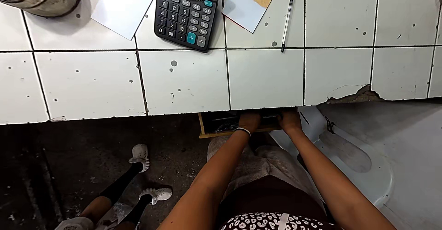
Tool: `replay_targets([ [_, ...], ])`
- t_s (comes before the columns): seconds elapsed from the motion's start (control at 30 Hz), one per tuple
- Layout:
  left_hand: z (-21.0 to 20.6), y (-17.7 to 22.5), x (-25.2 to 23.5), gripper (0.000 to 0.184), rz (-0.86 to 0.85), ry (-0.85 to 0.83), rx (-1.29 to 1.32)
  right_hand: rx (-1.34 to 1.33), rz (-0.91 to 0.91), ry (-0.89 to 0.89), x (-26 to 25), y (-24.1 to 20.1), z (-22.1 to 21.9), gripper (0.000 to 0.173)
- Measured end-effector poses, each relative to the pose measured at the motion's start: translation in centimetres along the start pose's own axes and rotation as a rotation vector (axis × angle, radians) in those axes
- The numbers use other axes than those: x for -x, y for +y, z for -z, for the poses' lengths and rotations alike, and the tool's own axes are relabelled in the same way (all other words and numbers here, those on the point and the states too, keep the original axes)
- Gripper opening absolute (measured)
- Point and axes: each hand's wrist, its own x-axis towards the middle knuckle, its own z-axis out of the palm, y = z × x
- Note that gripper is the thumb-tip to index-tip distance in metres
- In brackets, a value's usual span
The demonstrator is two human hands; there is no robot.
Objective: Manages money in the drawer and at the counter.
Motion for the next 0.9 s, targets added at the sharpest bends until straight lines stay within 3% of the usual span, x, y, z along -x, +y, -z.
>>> replay_targets([
  [0.37,-0.1,-2.1,0.5,0.048,-0.033,-0.028,0.103,0.0,0.154,0.118,-0.7,-0.6,-1.4,0.038],
  [0.6,1.0,-2.1,1.0,0.048,-0.004,0.034,0.11,-0.209,-0.02,0.059,-1.4,0.0,0.7,0.044],
  [0.9,-0.6,-1.0,0.3,0.049,-0.14,0.169,0.048,-0.168,-0.115,-0.103,-2.0,0.8,3.2,0.046],
])
